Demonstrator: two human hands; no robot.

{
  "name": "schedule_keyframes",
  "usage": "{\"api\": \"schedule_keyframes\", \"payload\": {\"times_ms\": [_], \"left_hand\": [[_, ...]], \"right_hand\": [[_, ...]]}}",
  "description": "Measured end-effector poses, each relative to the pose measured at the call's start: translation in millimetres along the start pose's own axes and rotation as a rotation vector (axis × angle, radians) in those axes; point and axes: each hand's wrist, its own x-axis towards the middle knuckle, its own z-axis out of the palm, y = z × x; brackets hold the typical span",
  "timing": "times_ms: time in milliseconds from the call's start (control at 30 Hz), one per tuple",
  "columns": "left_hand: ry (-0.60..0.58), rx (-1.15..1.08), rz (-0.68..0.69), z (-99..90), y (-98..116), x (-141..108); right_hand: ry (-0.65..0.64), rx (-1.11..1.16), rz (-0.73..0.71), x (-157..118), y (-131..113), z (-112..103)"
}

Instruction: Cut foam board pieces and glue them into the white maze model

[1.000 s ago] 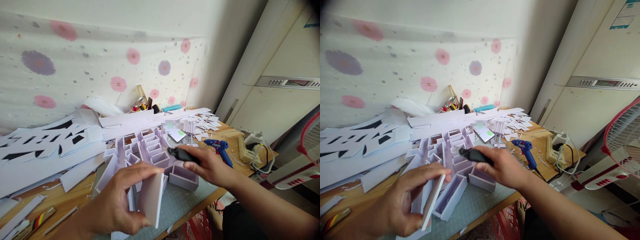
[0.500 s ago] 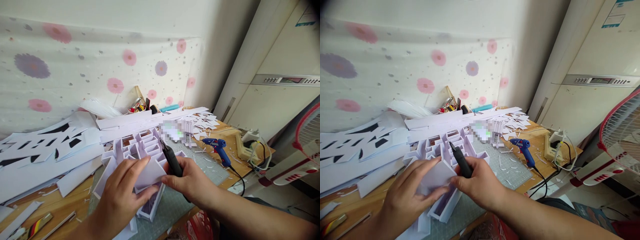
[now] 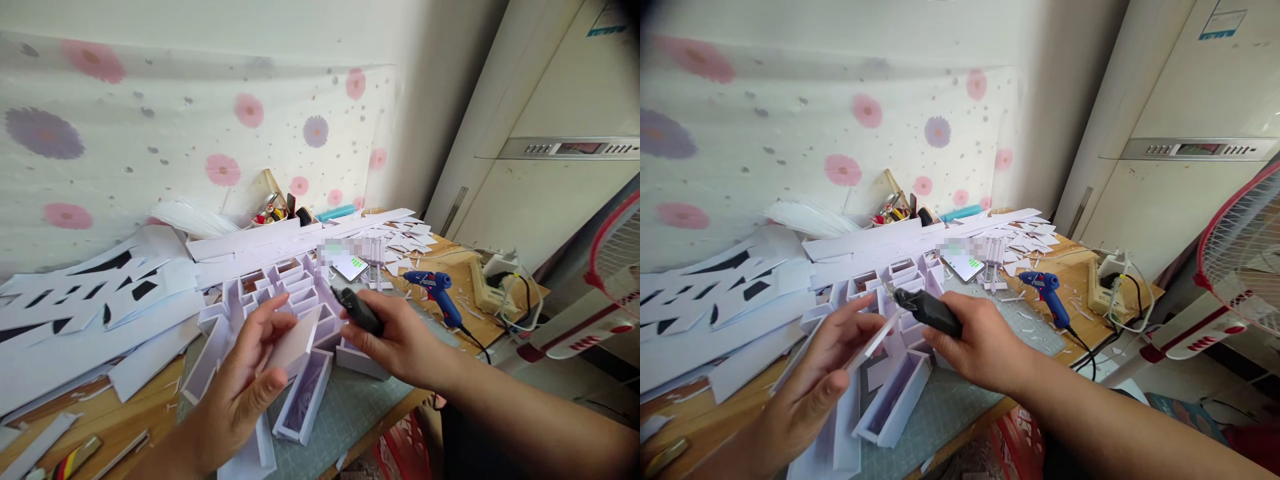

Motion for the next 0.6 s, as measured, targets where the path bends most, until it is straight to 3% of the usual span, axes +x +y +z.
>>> {"api": "schedule_keyframes", "payload": {"times_ms": [200, 600], "left_hand": [[0.082, -0.017, 0.122, 4.6, -7.0, -2.5], [0.177, -0.106, 0.243, 15.1, -2.3, -7.8]], "right_hand": [[-0.202, -0.183, -0.027, -9.0, 3.2, -2.9], [-0.187, -0.377, -0.003, -6.8, 0.6, -1.0]]}}
